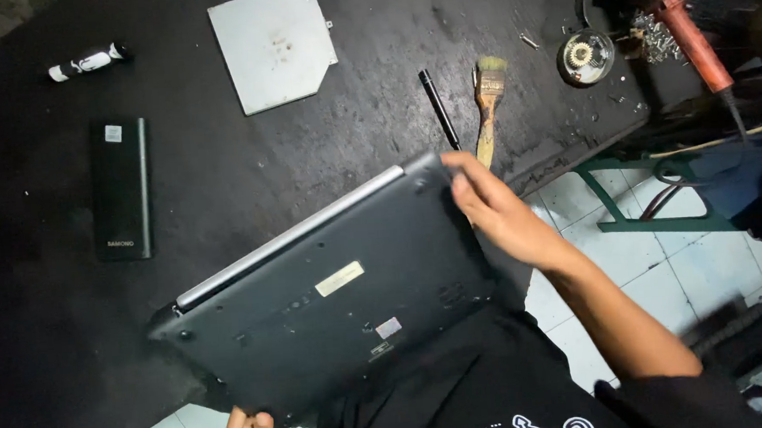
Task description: The person uses a screwdriver to remove screws from the bottom of a laptop. They place the removed screws on a white paper sheet and then use the screwdriver to pry open a small compartment on the laptop's underside.
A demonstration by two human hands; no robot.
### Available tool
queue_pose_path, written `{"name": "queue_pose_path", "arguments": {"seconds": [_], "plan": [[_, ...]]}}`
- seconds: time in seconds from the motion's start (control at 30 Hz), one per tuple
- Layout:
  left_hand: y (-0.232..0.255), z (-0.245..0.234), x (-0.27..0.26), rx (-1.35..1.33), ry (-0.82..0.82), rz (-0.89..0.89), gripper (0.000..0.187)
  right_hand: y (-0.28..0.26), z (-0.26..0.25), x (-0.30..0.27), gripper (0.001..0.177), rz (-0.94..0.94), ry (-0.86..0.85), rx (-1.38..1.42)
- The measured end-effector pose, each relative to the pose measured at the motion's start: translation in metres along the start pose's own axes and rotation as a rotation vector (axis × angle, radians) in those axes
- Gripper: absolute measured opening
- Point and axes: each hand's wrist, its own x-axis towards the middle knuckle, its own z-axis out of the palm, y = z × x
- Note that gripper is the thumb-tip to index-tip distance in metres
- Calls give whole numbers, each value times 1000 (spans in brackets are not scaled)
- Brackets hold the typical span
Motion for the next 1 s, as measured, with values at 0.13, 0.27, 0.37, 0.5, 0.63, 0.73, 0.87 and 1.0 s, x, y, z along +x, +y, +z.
{"name": "queue_pose_path", "arguments": {"seconds": [0.13, 0.27, 0.37, 0.5, 0.63, 0.73, 0.87, 1.0], "plan": [[38, 17, -27, 96, 11, -34, 77, -23, 6, 14, 47, -4, -57, 80], [68, 41, -57, -135, -28, -137, 76, -19, 9, 21, 33, -123, 10, 143], [81, 57, -93, -158, 28, -112, 61, -27, 10, 21, 35, -85, 26, 80], [75, 67, -67, -311, 24, -10, 58, -29, 1, 24, 50, 8, 35, -391], [113, 88, -94, -359, 25, 21, 46, -34, 1, 22, 41, 22, 4, -345], [123, 91, -104, -307, 58, -111, 56, -40, 3, 18, 59, -5, 54, -414], [128, 91, -106, -322, 12, -43, 42, -40, 6, 17, 56, -204, 108, -370], [132, 87, -111, -281, -44, -70, 55, -25, 0, 18, 48, -229, 115, -312]]}}
